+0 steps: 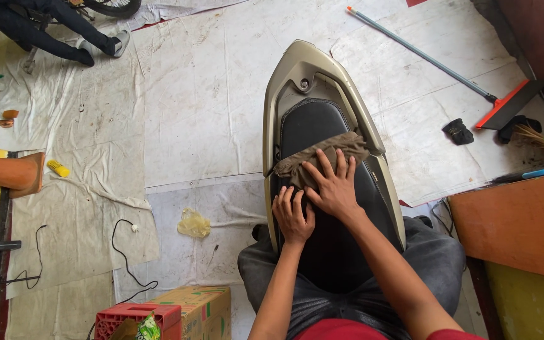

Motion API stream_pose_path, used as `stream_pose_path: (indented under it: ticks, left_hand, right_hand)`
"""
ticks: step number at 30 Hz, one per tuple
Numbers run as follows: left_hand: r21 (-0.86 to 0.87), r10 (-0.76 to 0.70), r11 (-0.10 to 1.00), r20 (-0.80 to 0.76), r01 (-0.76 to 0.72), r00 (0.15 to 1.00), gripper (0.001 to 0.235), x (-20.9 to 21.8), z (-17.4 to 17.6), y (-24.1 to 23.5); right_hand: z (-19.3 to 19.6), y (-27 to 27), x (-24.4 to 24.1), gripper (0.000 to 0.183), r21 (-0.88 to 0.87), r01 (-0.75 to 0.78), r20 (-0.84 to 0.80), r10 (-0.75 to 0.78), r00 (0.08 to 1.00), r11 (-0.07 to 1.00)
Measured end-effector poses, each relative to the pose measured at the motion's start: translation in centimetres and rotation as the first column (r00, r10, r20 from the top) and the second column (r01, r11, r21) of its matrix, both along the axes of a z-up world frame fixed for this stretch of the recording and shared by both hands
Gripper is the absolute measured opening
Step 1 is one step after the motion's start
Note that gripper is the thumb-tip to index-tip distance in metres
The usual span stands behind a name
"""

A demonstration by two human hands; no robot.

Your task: The person sits on the floor and wipes the black seat of a scooter with a brown cloth. They use both hands to rub the cloth over the seat surface, moving it back and forth to clean different areas.

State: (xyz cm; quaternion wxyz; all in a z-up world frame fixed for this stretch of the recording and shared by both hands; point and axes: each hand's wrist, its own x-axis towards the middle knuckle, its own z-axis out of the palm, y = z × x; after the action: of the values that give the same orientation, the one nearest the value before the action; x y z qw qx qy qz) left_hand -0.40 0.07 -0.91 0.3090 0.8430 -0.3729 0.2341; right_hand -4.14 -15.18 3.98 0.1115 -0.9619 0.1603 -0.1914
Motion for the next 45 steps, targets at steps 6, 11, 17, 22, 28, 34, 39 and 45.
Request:
stream_pose_path:
  ticks: [6, 11, 17, 22, 28, 34, 39, 45]
  left_hand:
    - [0.023, 0.026, 0.999, -0.018, -0.026, 0.999, 0.036, 0.0, -0.2, -0.2]
    - [0.018, 0.010, 1.000, -0.032, -0.009, 0.999, 0.039, 0.5, -0.3, -0.2]
    - [0.003, -0.020, 1.000, -0.032, 0.020, 0.999, 0.037, 0.0, 0.2, 0.1]
    - [0.011, -0.024, 1.000, -0.035, 0.024, 0.999, 0.027, 0.1, 0.0, 0.1]
    - [0.014, -0.005, 1.000, -0.052, 0.006, 0.999, 0.026, -0.1, -0.4, 0.1]
    - [0.000, 0.018, 1.000, -0.003, -0.018, 1.000, 0.026, -0.2, -0.3, 0.0]
    - [0.004, 0.005, 1.000, -0.030, -0.005, 1.000, 0.025, -0.3, -0.6, 0.1]
    - [0.000, -0.014, 1.000, -0.045, 0.014, 0.999, 0.027, 0.0, -0.3, 0.2]
  right_hand:
    - [1.5, -2.6, 6.0, 0.068, 0.010, -0.012, -0.007, 0.012, 1.000, 1.000]
    - [1.6, -1.9, 4.1, 0.068, 0.009, -0.014, 0.010, 0.014, 1.000, 1.000]
    - [-0.5, 1.2, -4.4, 0.063, 0.036, -0.039, -0.012, 0.039, 0.999, 0.999]
    - [-1.2, 1.9, -6.7, 0.061, 0.004, -0.036, -0.005, 0.036, 0.999, 0.999]
    - [0.0, -0.7, -1.1, 0.062, -0.009, -0.046, -0.017, 0.045, 0.999, 0.999]
    - [1.2, -3.0, 6.4, 0.066, -0.040, -0.003, 0.073, 0.006, 0.997, 0.999]
    - [1.8, -2.7, 5.9, 0.070, -0.029, 0.022, 0.064, -0.020, 0.998, 0.999]
    - [0.9, 0.4, -2.8, 0.063, -0.024, 0.021, 0.013, -0.020, 1.000, 0.999]
